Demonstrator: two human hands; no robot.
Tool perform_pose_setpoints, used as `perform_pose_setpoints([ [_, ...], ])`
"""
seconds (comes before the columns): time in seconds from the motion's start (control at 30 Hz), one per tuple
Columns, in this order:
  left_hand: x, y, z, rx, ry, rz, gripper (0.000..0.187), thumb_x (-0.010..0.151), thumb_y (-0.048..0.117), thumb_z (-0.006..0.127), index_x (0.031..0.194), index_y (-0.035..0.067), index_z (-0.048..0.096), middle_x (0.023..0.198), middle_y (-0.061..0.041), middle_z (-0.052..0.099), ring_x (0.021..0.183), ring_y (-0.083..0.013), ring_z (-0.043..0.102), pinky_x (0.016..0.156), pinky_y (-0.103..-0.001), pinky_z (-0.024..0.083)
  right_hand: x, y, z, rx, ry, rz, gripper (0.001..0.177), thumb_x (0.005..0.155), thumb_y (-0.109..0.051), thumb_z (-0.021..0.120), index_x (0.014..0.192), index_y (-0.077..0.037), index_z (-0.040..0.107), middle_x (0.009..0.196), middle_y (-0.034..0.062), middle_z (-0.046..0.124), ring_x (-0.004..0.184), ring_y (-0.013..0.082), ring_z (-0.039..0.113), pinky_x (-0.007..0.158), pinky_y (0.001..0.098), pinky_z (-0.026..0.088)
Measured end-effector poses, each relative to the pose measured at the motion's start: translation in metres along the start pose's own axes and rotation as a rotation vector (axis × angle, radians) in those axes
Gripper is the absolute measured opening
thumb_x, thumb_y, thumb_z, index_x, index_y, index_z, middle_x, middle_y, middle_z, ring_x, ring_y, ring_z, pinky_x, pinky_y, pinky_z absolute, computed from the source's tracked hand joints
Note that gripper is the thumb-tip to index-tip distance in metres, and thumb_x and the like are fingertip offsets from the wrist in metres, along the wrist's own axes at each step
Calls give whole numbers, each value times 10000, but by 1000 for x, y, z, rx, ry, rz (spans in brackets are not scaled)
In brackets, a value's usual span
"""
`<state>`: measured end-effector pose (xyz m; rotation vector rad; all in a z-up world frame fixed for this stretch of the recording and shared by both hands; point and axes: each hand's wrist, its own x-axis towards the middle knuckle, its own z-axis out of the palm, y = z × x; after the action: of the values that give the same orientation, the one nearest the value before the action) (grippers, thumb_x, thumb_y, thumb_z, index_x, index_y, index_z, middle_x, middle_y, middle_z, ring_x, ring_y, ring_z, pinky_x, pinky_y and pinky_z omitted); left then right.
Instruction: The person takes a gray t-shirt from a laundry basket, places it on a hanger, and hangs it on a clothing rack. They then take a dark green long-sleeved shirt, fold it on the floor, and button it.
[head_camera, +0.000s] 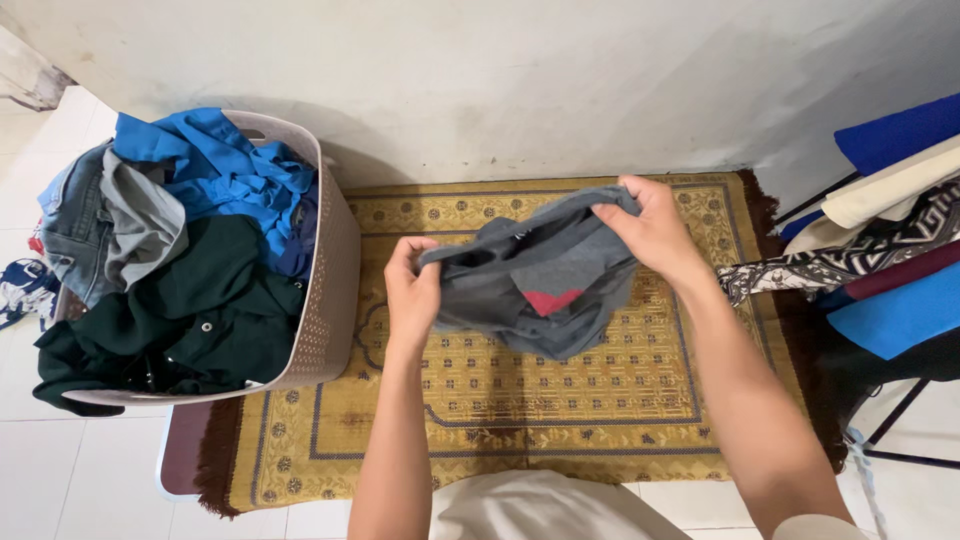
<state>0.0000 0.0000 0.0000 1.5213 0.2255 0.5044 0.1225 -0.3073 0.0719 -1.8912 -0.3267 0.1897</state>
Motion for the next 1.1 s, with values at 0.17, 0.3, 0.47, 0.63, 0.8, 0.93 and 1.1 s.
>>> perform_pose_setpoints([
  [0.17,-3,16,-14,108,-255,-63,215,868,90,778,1031,31,651,869,-33,675,790,-90,611,699,-254,504,-10,-20,-20,-278,-198,148,344,791,-175,883,910,-21,599,812,78,672,746,197,637,689,347,530],
  [0.3,-8,52,-22,335,-406,-173,473,671,104,935,1045,20,658,751,-42,643,668,-111,586,580,-294,472,-20,-23,-27,-292,-401,170,314,712,-67,853,945,-65,642,859,12,729,815,135,682,773,306,544],
  [0.47,-9,55,-26,578,-489,-157,332,697,41,851,995,11,707,731,-39,659,648,-118,587,596,-290,480,-24,6,-30,-309,-343,215,177,770,-14,789,905,-41,678,854,24,747,819,127,686,785,300,533],
  [0.63,-17,30,-28,569,-267,-66,155,780,10,798,915,-17,727,700,-77,619,622,-155,525,601,-318,439,-25,37,-26,-156,-175,196,154,807,36,761,839,-2,616,783,37,682,748,122,619,688,330,506],
  [0.8,-23,-1,-24,317,-107,162,79,897,28,734,961,-15,717,834,-22,665,709,-93,584,651,-266,481,-29,47,-19,-256,-89,44,178,798,54,727,783,-55,587,726,19,617,720,100,562,658,324,478],
  [0.93,-29,-19,-17,182,-110,-7,108,1052,83,646,1015,13,719,811,-10,648,735,-96,533,666,-282,447,-28,54,-14,-432,282,-96,221,832,120,638,768,-41,500,727,46,554,689,150,515,627,354,415],
  [1.1,-42,6,3,141,-346,-123,213,836,110,779,1022,34,708,824,7,725,705,-81,636,635,-302,517,-19,52,-17,-280,409,-76,217,893,94,632,839,-65,495,781,24,559,692,131,497,616,313,401],
])
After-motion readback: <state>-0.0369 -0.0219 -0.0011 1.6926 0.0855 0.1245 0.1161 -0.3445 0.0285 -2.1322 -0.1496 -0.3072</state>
